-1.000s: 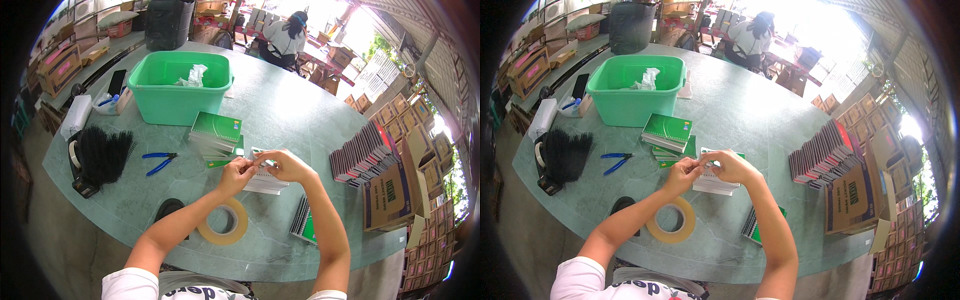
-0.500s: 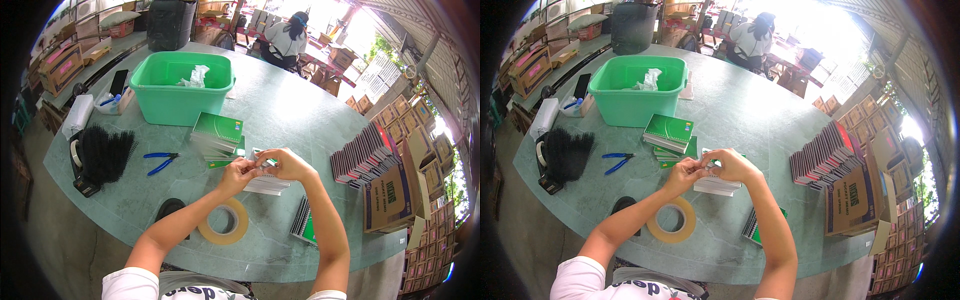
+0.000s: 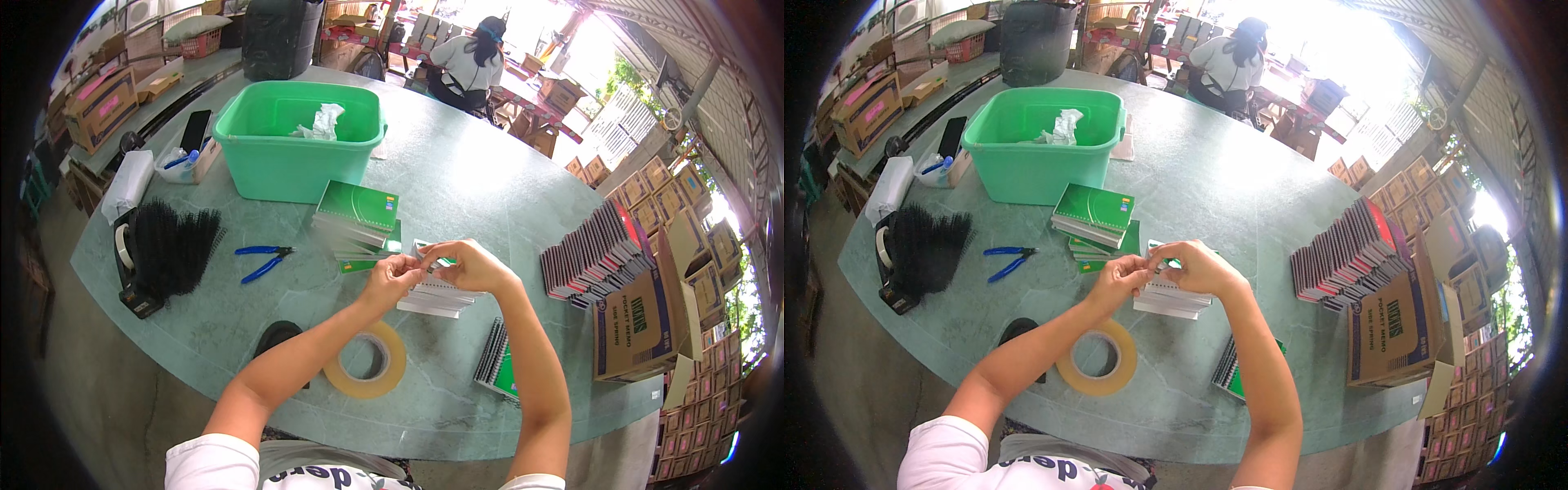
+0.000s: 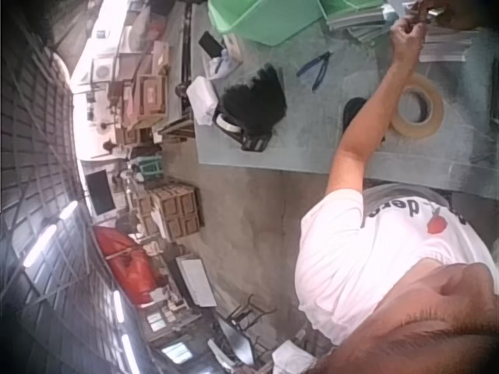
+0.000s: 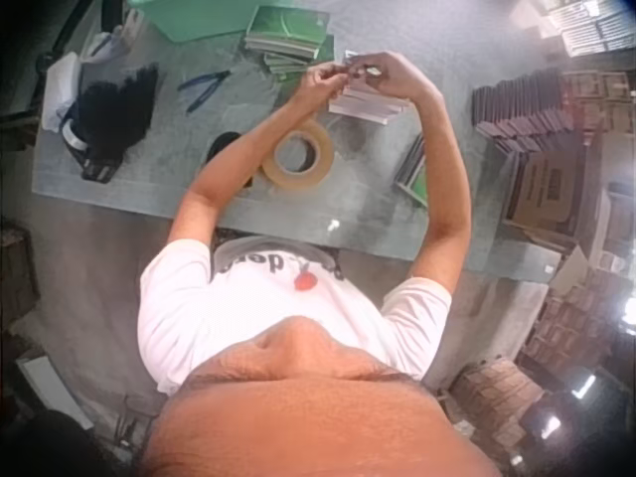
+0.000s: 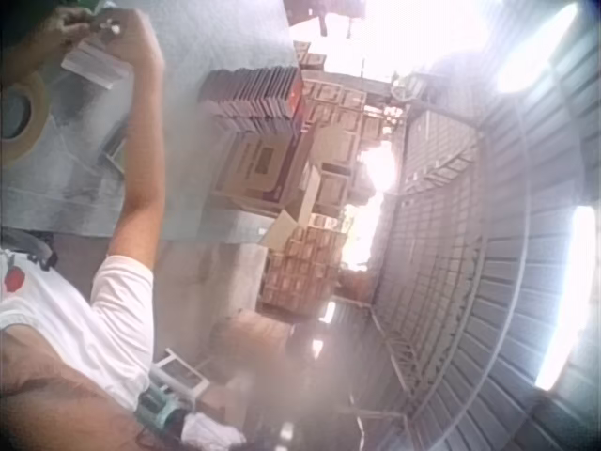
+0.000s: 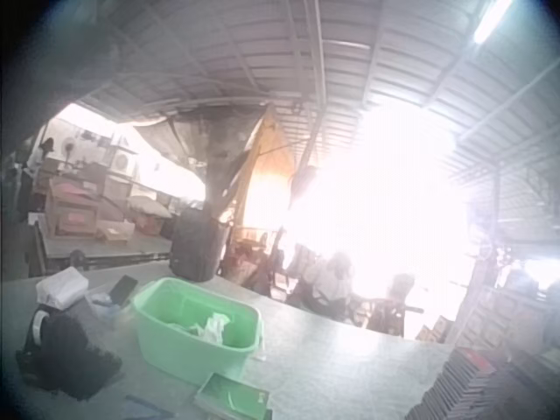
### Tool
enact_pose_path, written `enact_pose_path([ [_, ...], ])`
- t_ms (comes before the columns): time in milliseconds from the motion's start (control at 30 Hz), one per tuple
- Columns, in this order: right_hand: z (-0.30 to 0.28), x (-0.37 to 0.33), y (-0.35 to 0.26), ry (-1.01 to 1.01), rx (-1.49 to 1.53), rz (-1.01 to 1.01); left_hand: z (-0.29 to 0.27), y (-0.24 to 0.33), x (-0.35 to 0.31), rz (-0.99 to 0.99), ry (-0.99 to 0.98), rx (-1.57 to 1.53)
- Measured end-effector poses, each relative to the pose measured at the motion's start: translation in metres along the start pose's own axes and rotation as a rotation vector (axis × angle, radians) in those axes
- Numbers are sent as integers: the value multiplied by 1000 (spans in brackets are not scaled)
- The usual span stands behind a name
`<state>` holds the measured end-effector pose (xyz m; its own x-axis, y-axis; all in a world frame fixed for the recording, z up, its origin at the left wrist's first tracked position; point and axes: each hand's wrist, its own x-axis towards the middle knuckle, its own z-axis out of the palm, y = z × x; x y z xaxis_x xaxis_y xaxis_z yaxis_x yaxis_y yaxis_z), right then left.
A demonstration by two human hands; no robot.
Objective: The person assembles notebooks by manually threading a spiral binding through pre-punched holes in paper stacks and covers, then uses a small black block tool to press or align the spine.
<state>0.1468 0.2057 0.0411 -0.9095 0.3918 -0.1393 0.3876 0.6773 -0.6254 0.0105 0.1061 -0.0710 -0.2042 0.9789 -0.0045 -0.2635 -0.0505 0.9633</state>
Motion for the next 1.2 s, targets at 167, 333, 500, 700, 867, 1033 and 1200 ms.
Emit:
enact_pose_path([
  [167,0,2,2,-15,-33,-56,0,-1,-2,75,-1,67],
  [333,0,2,8,13,-21,-92,0,3,-3,56,-10,70],
  [500,3,3,7,36,-22,-90,-1,0,-4,106,-12,81],
  [700,2,3,6,44,-15,-86,-3,-5,-1,120,-24,81],
  [867,1,4,10,39,-25,-134,-2,-5,-2,132,-23,80],
  [1033,0,6,12,20,-8,-116,-2,-1,-3,113,-17,90],
  [1200,1,5,13,55,0,-133,-2,-2,-3,119,-7,125],
])
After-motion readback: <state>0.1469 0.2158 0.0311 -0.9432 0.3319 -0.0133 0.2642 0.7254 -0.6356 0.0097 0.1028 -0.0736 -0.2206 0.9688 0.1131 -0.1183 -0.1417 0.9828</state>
